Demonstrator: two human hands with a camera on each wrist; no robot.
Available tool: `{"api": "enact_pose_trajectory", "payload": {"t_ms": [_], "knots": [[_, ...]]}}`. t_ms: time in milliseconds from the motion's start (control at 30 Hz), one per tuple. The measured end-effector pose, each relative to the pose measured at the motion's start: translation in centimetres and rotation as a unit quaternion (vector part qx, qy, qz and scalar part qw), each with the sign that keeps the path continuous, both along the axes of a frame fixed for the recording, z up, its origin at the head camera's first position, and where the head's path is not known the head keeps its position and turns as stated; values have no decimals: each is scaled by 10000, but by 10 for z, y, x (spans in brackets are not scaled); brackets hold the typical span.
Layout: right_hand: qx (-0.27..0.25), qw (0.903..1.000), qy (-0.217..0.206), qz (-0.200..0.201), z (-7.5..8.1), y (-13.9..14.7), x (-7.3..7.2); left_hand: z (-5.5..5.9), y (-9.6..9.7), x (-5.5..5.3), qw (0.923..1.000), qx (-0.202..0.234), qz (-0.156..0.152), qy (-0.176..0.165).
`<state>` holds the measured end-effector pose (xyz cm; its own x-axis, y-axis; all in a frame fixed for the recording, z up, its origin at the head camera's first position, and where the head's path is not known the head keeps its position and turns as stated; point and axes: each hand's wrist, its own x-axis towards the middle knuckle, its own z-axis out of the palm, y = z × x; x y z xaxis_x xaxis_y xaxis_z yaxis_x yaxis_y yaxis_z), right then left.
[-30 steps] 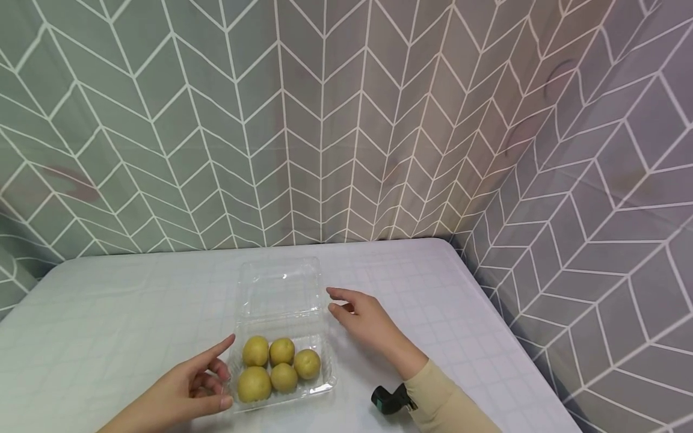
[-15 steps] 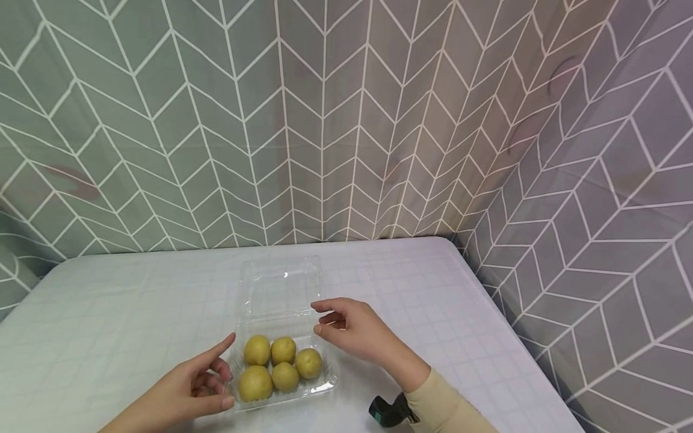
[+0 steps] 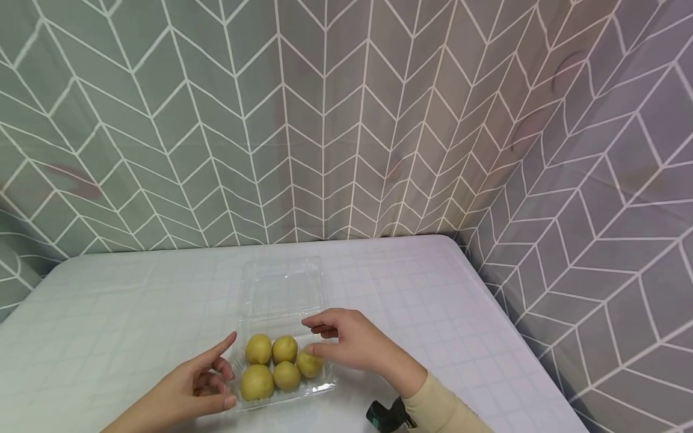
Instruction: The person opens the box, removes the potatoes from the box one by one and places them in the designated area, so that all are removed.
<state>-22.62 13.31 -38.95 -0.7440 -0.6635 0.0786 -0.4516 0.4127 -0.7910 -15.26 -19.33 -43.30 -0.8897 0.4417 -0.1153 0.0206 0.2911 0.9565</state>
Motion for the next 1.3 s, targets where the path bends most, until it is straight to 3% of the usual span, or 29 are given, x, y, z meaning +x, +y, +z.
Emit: {"api": "enact_pose_trajectory", "payload": {"t_ms": [200, 300, 467, 767, 1000, 1300], "knots": [[725, 9951, 544, 395, 5, -3, 2, 0, 0, 0, 9999, 14, -6, 100], [1245, 9864, 866, 632, 11, -6, 3, 0, 1, 0, 10000, 28, -23, 89], [1860, 9723, 971, 1026, 22, -12, 3, 0, 1, 1, 10000, 59, -37, 48], [2599, 9458, 1292, 1455, 30, -27, 2, -1, 1, 0, 9999, 80, -54, 69], [3193, 9286, 1298, 1375, 32, -37, 2, -2, 1, 1, 9999, 86, -63, 114], [3155, 9298, 1471, 1195, 28, -38, 3, -2, 1, 2, 9995, 119, -100, 259]]}}
